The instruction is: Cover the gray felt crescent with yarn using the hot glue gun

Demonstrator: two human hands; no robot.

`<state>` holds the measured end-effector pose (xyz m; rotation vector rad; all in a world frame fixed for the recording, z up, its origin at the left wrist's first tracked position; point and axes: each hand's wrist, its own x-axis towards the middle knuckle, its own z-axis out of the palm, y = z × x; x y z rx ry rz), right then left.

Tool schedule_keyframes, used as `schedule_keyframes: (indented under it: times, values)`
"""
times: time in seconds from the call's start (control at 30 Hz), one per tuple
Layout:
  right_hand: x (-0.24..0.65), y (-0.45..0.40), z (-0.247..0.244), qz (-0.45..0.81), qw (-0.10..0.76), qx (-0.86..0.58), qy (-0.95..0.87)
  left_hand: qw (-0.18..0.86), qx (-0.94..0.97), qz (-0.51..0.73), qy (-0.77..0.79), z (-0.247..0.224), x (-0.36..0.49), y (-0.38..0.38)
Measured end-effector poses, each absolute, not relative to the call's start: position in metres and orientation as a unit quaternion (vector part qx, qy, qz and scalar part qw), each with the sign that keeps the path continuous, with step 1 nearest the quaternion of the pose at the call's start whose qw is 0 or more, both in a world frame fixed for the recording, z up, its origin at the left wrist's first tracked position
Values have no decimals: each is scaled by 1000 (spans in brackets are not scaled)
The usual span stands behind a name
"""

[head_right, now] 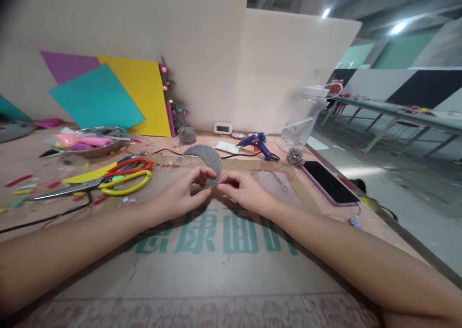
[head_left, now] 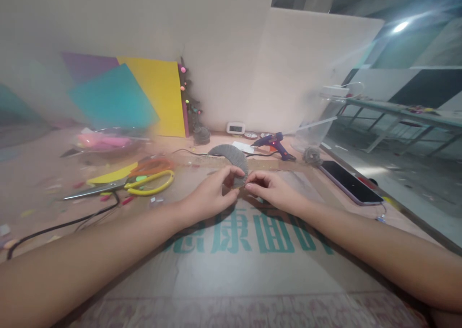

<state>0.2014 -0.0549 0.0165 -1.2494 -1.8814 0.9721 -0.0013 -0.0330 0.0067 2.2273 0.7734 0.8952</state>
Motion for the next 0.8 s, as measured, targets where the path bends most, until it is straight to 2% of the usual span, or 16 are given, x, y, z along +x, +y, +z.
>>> schedule_keyframes:
  times: [0.8]
  values:
    - [202, -57, 21, 370, 316, -497, -718, 345, 851, 297, 262, 9, -2, -36]
